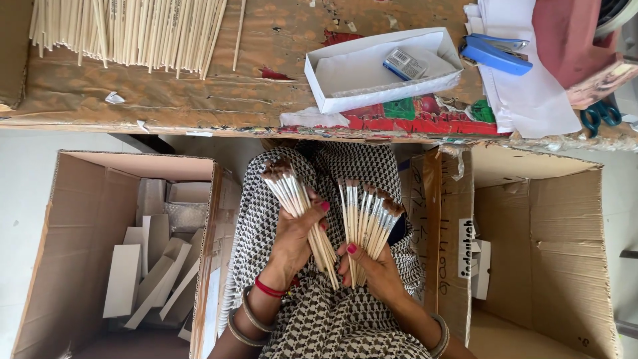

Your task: The person organizes a bundle of paintbrushes by aligning their bristles and then places the bundle into a white cardboard box. They fold the box closed and place it into a larger shipping carton.

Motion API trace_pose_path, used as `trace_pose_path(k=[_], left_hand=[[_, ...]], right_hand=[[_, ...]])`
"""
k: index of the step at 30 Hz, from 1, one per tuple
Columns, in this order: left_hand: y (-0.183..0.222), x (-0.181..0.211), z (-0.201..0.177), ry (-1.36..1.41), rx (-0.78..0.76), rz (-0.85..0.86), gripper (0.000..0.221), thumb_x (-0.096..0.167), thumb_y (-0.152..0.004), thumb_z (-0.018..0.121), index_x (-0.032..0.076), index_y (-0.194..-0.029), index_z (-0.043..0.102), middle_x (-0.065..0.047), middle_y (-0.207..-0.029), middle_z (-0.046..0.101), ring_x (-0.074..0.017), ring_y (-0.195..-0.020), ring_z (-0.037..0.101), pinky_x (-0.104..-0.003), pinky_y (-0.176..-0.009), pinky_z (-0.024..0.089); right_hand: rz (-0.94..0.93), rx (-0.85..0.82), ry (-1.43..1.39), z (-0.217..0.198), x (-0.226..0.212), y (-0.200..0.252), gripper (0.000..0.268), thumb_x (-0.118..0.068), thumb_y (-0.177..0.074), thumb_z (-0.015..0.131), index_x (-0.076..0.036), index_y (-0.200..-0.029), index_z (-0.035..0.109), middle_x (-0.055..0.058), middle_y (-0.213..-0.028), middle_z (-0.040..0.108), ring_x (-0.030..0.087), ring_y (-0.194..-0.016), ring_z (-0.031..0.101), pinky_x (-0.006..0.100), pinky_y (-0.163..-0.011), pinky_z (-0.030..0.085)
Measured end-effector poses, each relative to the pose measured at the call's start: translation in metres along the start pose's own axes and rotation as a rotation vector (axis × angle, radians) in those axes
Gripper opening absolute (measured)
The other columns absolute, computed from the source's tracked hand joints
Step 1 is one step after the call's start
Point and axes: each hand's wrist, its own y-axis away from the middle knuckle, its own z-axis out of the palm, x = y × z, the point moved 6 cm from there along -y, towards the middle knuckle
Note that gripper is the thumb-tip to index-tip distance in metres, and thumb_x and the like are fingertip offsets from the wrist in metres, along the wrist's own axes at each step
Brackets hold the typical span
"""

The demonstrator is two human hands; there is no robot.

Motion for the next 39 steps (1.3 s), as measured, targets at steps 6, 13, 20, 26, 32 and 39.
trace_pose_path(k=[6,13,20,26,32,39], left_hand=[[0.001,-0.001,0.017,-0.11,-0.141,-0.004,0.025,0.007,-0.091,0.08,-0.004,-0.108,0.065,-0.023,-0.099,0.071,-0.0256,-0.079,0.066,-0.031,-0.059,0.057],[0.004,0.016,0.019,-0.027,-0.158,0.147,0.033,0.011,-0.085,0.081,0.003,-0.111,0.063,-0.007,-0.091,0.066,-0.0159,-0.082,0.067,-0.032,-0.071,0.059],[-0.007,-0.022,0.014,-0.219,-0.266,0.012,0.021,0.008,-0.1,0.085,-0.005,-0.1,0.068,-0.014,-0.086,0.067,-0.0219,-0.074,0.063,-0.038,-0.098,0.062],[0.009,0.023,0.033,-0.054,-0.156,0.102,0.028,0.011,-0.081,0.082,0.009,-0.105,0.067,-0.005,-0.094,0.067,-0.0122,-0.08,0.066,-0.033,-0.066,0.057],[0.006,-0.011,0.026,-0.336,-0.276,-0.088,0.02,0.014,-0.091,0.082,-0.002,-0.095,0.071,-0.019,-0.087,0.069,-0.0195,-0.067,0.063,-0.029,-0.06,0.058],[0.009,0.011,0.031,-0.051,-0.117,-0.1,0.039,0.015,-0.078,0.079,0.01,-0.113,0.063,-0.002,-0.105,0.075,-0.0156,-0.108,0.073,-0.026,-0.078,0.062]], right_hand=[[0.043,-0.014,-0.013,0.011,-0.005,0.001,0.03,-0.016,-0.101,0.056,0.002,-0.125,0.057,0.022,-0.098,0.072,0.026,-0.065,0.074,0.038,-0.045,0.065],[0.046,-0.004,0.02,-0.004,0.011,0.003,0.029,-0.019,-0.102,0.06,0.004,-0.119,0.06,0.021,-0.091,0.073,0.027,-0.058,0.072,0.037,-0.038,0.06],[0.039,0.005,0.013,0.004,0.0,0.004,0.03,-0.021,-0.099,0.06,-0.001,-0.121,0.06,0.02,-0.091,0.073,0.026,-0.057,0.073,0.037,-0.039,0.062],[0.062,-0.077,-0.095,-0.002,0.014,0.007,0.026,-0.023,-0.103,0.058,0.001,-0.114,0.061,0.021,-0.085,0.072,0.026,-0.053,0.073,0.036,-0.037,0.059],[0.128,-0.044,-0.011,0.004,0.002,0.01,0.037,-0.028,-0.1,0.055,0.003,-0.117,0.064,0.016,-0.084,0.073,0.023,-0.052,0.071,0.037,-0.039,0.059],[0.103,-0.251,-0.042,0.0,0.018,0.01,0.044,-0.031,-0.111,0.049,0.006,-0.099,0.07,0.017,-0.072,0.071,0.023,-0.054,0.072,0.035,-0.044,0.059]])
